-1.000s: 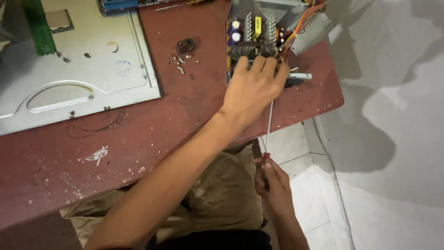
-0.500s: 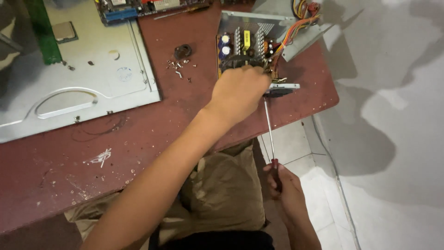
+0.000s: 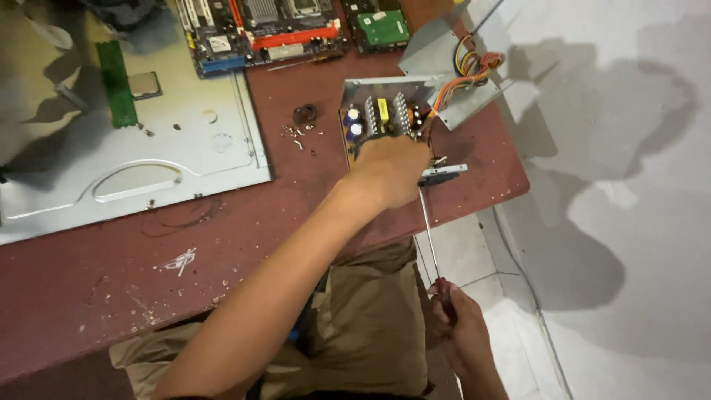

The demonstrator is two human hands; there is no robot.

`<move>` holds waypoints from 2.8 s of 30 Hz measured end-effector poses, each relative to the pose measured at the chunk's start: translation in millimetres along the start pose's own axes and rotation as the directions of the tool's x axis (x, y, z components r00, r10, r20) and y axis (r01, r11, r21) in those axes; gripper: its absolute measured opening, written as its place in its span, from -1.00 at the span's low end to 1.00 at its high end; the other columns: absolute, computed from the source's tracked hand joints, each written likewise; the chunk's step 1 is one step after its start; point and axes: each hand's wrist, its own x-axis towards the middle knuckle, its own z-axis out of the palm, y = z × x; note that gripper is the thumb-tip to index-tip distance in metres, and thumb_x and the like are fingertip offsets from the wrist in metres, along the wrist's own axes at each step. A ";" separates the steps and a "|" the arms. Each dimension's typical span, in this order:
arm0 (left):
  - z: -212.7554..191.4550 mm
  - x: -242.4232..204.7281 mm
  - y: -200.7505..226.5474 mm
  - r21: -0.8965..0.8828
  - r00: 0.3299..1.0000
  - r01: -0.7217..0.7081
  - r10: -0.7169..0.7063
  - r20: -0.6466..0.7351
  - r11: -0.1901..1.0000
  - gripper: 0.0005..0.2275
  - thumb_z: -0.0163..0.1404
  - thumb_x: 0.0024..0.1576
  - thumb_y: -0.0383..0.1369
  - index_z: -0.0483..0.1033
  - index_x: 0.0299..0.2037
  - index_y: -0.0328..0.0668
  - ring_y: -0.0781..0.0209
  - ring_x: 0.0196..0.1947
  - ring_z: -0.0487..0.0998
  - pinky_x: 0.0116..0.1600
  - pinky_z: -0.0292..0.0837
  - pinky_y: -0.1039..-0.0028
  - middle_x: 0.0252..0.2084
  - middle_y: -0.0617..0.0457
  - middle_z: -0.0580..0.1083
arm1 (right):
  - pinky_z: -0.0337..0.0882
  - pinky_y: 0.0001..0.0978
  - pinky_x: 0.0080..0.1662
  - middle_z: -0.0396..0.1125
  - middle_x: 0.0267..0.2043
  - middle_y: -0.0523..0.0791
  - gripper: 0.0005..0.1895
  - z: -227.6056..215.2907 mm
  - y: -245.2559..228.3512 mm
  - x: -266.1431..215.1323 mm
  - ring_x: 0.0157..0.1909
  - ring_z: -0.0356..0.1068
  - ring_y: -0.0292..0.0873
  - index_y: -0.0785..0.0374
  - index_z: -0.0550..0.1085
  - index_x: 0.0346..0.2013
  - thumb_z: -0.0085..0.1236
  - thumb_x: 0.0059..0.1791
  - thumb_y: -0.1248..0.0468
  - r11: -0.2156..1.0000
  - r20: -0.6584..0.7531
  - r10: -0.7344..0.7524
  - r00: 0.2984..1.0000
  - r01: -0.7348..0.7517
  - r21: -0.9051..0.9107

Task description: The person uses a screwdriver to remove screws from a white metal panel and then proceeds to unscrew and manipulate components inside a computer power supply unit. The workspace includes a motherboard, hard drive, and other computer parts laid out on a reddish table.

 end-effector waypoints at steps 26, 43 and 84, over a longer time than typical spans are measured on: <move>24.9 -16.7 -10.7 -0.382 0.981 -0.101 0.027 -0.194 0.919 -0.84 -0.17 0.06 -0.38 0.35 -0.17 -0.04 -0.39 -0.11 0.56 -0.23 0.35 -0.14 -0.11 -0.24 0.55 | -0.25 -0.39 -0.55 -0.11 -0.68 -0.12 -0.42 -21.8 36.0 41.8 -0.66 -0.20 -0.24 0.61 0.56 -0.24 -0.18 0.15 0.07 0.984 0.134 -0.094 0.986 0.071 0.166; 11.6 -25.7 -11.1 -0.413 0.996 -0.077 0.049 -0.077 0.907 -0.75 -0.21 0.11 -0.41 0.31 -0.01 0.00 -0.24 -0.25 0.51 -0.27 0.22 0.01 -0.38 -0.15 0.51 | -0.08 -0.41 -0.58 0.02 -0.54 -0.11 -0.77 -9.1 31.4 22.3 -0.65 -0.07 -0.25 0.27 0.40 -0.18 0.02 0.08 0.14 0.862 0.238 0.109 0.965 -0.211 0.462; 8.1 -24.7 -15.4 -0.444 0.995 -0.095 0.080 -0.052 0.891 -0.74 -0.27 0.05 -0.48 0.35 -0.09 0.03 -0.17 -0.27 0.49 -0.26 0.24 0.09 -0.36 -0.11 0.49 | -0.27 -0.44 -0.58 -0.14 -0.59 -0.27 -0.92 12.6 63.6 23.3 -0.67 -0.28 -0.37 0.11 0.41 -0.22 0.06 0.05 0.37 0.692 0.446 -0.019 0.895 -0.310 0.652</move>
